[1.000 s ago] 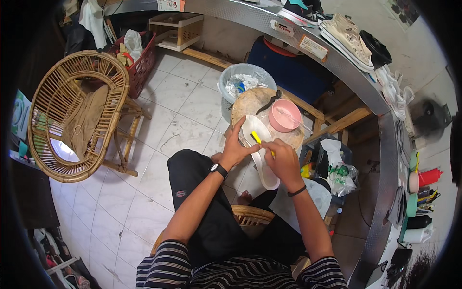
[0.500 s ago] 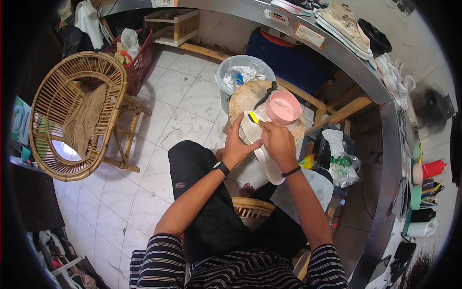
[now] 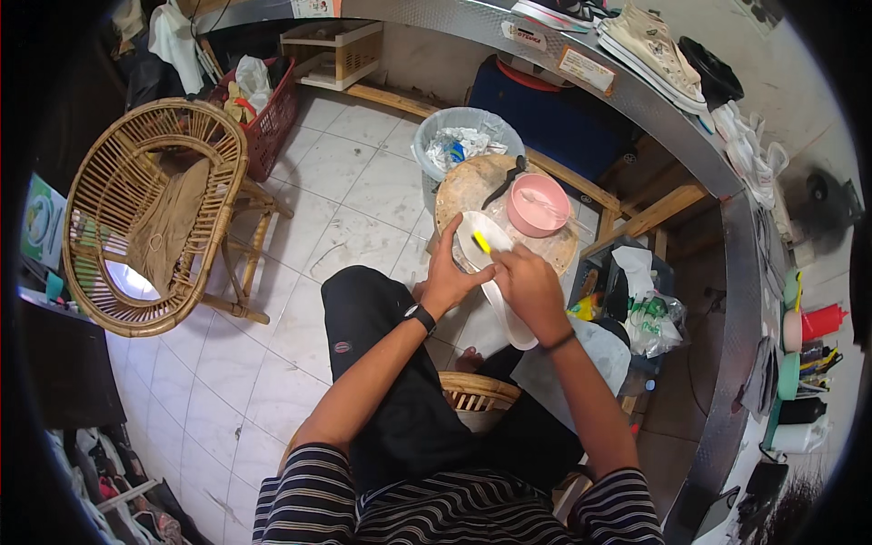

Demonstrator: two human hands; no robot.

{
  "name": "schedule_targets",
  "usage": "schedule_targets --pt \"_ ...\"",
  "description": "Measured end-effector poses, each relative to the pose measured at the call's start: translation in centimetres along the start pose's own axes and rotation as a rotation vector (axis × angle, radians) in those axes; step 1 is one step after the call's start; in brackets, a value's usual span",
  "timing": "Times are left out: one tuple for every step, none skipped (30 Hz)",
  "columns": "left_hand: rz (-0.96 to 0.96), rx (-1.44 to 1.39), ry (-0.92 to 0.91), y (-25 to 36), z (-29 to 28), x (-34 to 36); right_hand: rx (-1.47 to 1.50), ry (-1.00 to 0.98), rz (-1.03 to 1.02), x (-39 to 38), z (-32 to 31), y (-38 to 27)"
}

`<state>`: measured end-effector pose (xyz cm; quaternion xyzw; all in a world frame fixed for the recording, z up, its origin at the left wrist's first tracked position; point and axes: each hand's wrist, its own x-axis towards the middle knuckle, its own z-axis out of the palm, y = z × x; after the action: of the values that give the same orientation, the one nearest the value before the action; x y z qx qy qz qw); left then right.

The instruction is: Applying glue to the surface of a white shoe sole using a brush for repair.

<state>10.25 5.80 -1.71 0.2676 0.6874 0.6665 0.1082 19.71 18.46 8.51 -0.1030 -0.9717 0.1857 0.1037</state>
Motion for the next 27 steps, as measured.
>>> schedule_targets --pt "0.002 0.029 0.003 0.0 0.0 -0.1 0.023 0.055 -0.060 -0.2 -0.2 0.0" --pt "0.004 0.058 -0.006 0.0 0.1 -0.2 -0.033 -0.004 -0.023 0.1 -0.1 0.0" --pt "-0.003 0.059 -0.004 0.1 0.1 -0.3 -0.103 -0.086 0.051 0.1 -0.3 -0.1" --pt "-0.016 0.062 -0.009 0.2 0.1 -0.3 -0.109 0.004 0.045 0.5 -0.3 -0.2" --pt "-0.023 0.061 -0.016 0.3 0.0 -0.3 -0.076 0.049 -0.018 0.7 -0.3 -0.4" --pt "-0.029 0.065 -0.012 0.4 0.0 -0.3 -0.069 0.124 -0.051 0.9 -0.3 -0.5" --pt "-0.012 0.076 -0.010 0.5 -0.1 -0.2 -0.057 0.211 -0.099 1.1 -0.3 -0.6" --pt "-0.006 0.083 -0.008 0.5 -0.1 -0.1 -0.036 0.211 -0.106 1.0 -0.3 -0.6" --pt "-0.002 0.079 0.000 0.5 -0.1 -0.2 -0.060 0.160 -0.042 0.9 -0.3 -0.5" --pt "0.015 0.064 0.006 0.5 0.0 -0.1 -0.020 0.083 -0.023 0.7 -0.3 -0.3" --pt "0.019 0.051 0.001 0.5 0.0 -0.1 0.022 0.003 -0.007 0.6 -0.2 -0.1" --pt "0.032 0.049 0.020 0.5 0.1 -0.1 0.018 -0.080 0.037 0.4 -0.3 0.2" --pt "0.020 0.091 0.027 0.5 0.1 -0.2 0.045 -0.035 -0.018 0.5 -0.1 0.4" --pt "0.010 0.140 0.007 0.5 0.2 -0.3 0.003 0.015 -0.055 0.5 0.0 0.7" --pt "0.013 0.141 0.008 0.5 0.2 -0.3 -0.072 0.100 -0.042 0.7 0.2 1.0" --pt "0.026 0.133 0.005 0.5 0.1 -0.2 -0.043 0.203 -0.165 0.7 0.3 1.1" --pt "0.023 0.124 -0.004 0.6 0.1 -0.1 -0.060 0.134 -0.124 0.8 0.3 1.3" --pt "0.024 0.131 0.003 0.6 0.0 -0.1 -0.021 0.163 -0.138 0.7 0.2 1.3" --pt "0.044 0.128 0.016 0.7 0.0 0.0 0.033 0.216 -0.189 0.8 0.2 1.2" --pt "0.033 0.096 0.011 0.8 0.0 0.0 0.027 0.129 -0.154 0.6 0.0 1.2" --pt "0.004 0.065 -0.005 0.9 0.0 0.0 -0.007 0.114 -0.083 0.4 -0.4 1.0" --pt "0.019 0.064 0.013 1.0 0.0 -0.1 0.005 0.029 -0.072 0.4 -0.6 0.9" --pt "-0.022 0.085 0.010 1.2 0.0 -0.2 0.010 -0.082 -0.038 0.1 -0.9 0.7" --pt "-0.053 0.110 -0.010 1.3 0.0 -0.4 -0.034 -0.031 -0.073 0.6 -0.9 0.6" --pt "-0.063 0.111 -0.016 1.4 0.0 -0.5 -0.001 0.022 -0.117 0.7 -1.1 0.6" --pt "-0.048 0.106 -0.018 1.5 -0.1 -0.3 -0.023 0.119 -0.153 1.1 -1.0 0.6" --pt "-0.045 0.096 -0.028 1.5 -0.1 -0.3 -0.037 0.228 -0.201 1.4 -1.0 0.8"
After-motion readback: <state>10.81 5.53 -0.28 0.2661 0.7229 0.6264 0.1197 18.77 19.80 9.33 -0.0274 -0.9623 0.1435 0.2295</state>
